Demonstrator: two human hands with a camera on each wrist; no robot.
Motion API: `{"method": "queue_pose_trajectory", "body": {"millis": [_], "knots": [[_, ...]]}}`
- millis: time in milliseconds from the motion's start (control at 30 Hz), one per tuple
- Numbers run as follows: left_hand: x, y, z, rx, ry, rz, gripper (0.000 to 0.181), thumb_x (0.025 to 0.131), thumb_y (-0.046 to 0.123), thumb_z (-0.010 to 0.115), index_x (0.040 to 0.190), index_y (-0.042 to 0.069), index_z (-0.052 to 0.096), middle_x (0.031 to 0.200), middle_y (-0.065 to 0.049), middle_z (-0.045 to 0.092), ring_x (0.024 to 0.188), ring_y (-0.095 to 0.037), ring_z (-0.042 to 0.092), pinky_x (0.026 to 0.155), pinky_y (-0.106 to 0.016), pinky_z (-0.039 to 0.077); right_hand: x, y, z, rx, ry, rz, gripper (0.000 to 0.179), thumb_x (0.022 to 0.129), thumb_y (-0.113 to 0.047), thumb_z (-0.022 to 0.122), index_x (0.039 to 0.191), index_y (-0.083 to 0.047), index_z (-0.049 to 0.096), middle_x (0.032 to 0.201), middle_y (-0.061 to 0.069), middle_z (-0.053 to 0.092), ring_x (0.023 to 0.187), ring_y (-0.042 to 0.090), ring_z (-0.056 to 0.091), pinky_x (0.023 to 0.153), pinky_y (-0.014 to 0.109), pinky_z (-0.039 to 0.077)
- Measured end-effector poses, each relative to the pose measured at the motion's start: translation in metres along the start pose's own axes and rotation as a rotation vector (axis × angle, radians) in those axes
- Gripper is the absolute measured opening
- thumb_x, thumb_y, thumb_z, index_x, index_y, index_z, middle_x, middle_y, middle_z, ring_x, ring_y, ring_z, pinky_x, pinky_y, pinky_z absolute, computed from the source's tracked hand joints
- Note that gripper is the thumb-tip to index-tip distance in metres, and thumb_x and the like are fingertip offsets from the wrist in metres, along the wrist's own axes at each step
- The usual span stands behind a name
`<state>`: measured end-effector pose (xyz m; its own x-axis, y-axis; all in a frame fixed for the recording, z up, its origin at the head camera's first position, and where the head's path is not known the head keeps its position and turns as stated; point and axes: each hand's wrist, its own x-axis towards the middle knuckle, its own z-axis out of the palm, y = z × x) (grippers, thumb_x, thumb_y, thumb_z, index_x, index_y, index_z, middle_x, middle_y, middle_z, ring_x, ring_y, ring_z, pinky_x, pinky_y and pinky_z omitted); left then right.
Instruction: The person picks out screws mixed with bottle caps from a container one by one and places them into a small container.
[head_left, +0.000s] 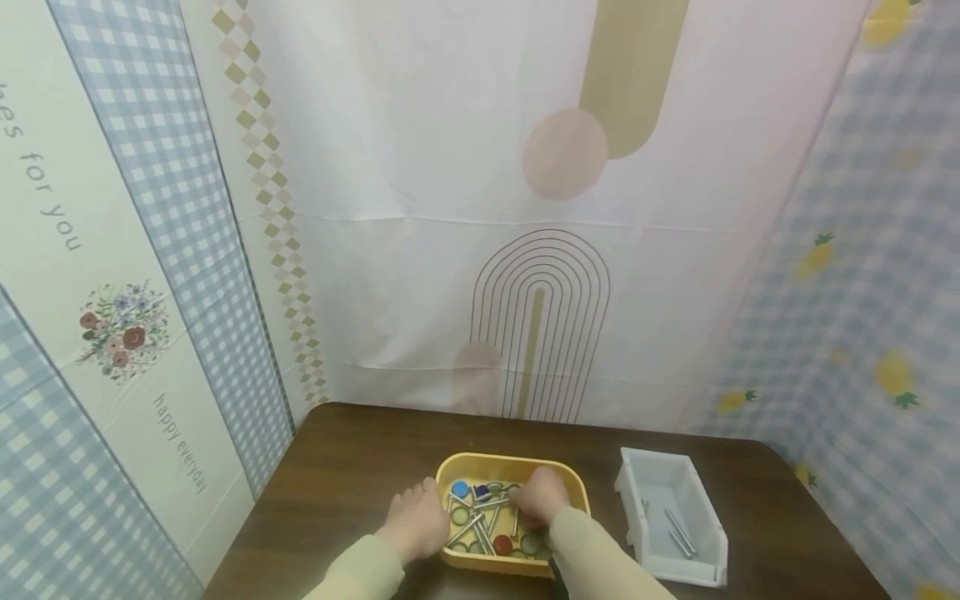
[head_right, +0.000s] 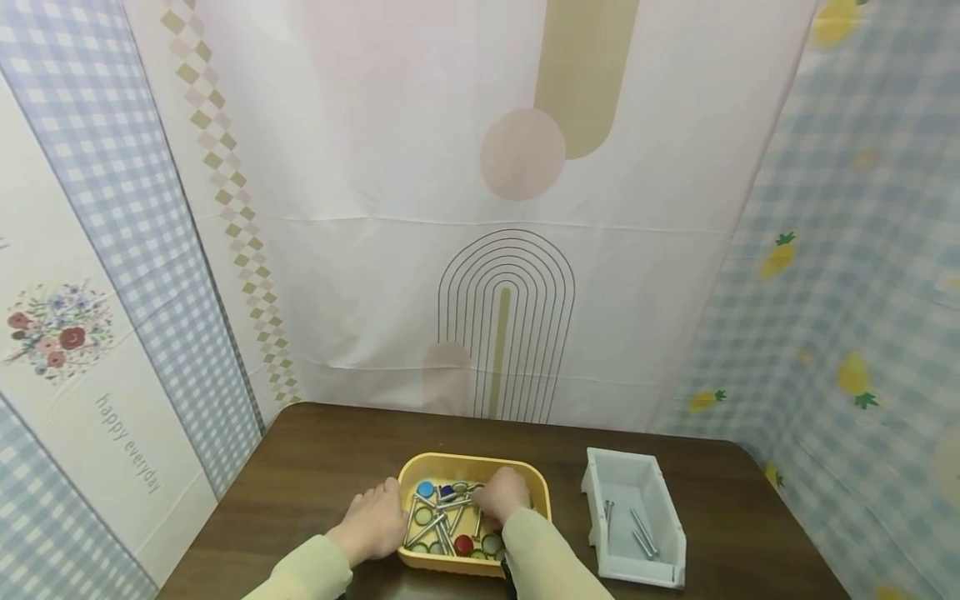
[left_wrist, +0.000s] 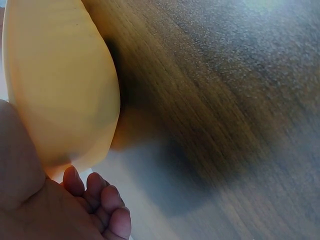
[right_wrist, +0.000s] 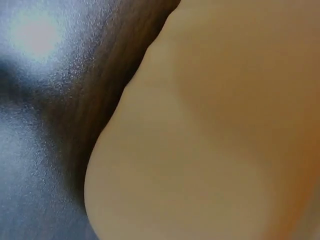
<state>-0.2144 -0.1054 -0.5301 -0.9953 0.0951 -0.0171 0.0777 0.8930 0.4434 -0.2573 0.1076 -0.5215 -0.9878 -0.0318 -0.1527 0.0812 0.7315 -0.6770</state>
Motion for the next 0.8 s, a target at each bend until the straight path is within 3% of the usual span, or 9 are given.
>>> {"method": "queue_pose_trajectory", "body": {"millis": [200,333,433,667,800], "knots": [[0.002,0.000,0.004,-0.004,0.020,0.008,0.029,0.080,0.017,0.056,0.100,-0.003,0.049,0.081,-0.011,0.049,0.082,-0.031,0.052,0.081,-0.052,0.038,-0.003,0.002,-0.014,-0.010,-0.024,-0.062,0.024,0.074,-0.016,0.067,0.055,-0.003,0.061,0.046,0.006,0.057,0.041,0.018,0.056,0.046,0.029,0.044],[0.003,-0.001,0.004,-0.012,0.021,0.004,0.028,0.080,0.016,0.056,0.100,-0.002,0.049,0.080,-0.010,0.049,0.080,-0.029,0.052,0.081,-0.051,0.038,-0.004,0.003,-0.022,0.007,-0.020,-0.093,0.030,0.074,-0.017,0.066,0.048,-0.011,0.051,0.043,0.001,0.052,0.039,0.015,0.049,0.043,0.028,0.037],[0.001,-0.002,0.000,-0.015,0.022,0.002,0.027,0.081,0.016,0.056,0.099,-0.002,0.049,0.079,-0.009,0.048,0.078,-0.027,0.050,0.078,-0.050,0.038,-0.003,0.003,-0.023,0.084,-0.031,-0.080,0.037,0.075,-0.014,0.066,0.051,-0.018,0.038,0.045,-0.002,0.048,0.040,0.014,0.051,0.041,0.027,0.039],[0.000,-0.001,-0.001,-0.018,0.008,0.011,0.030,0.082,0.018,0.057,0.101,-0.003,0.049,0.080,-0.010,0.048,0.079,-0.029,0.050,0.079,-0.051,0.039,-0.001,0.007,-0.027,0.098,-0.034,-0.045,0.038,0.079,-0.014,0.071,0.053,-0.016,0.044,0.048,0.000,0.052,0.043,0.017,0.058,0.042,0.027,0.041],[0.000,0.000,0.001,-0.022,0.003,0.013,0.031,0.082,0.018,0.058,0.102,-0.004,0.049,0.080,-0.010,0.048,0.079,-0.028,0.050,0.079,-0.051,0.039,-0.002,0.011,-0.032,0.125,-0.055,-0.039,0.033,0.079,-0.007,0.065,0.052,-0.013,0.047,0.047,0.006,0.056,0.041,0.020,0.059,0.042,0.029,0.045]]}}
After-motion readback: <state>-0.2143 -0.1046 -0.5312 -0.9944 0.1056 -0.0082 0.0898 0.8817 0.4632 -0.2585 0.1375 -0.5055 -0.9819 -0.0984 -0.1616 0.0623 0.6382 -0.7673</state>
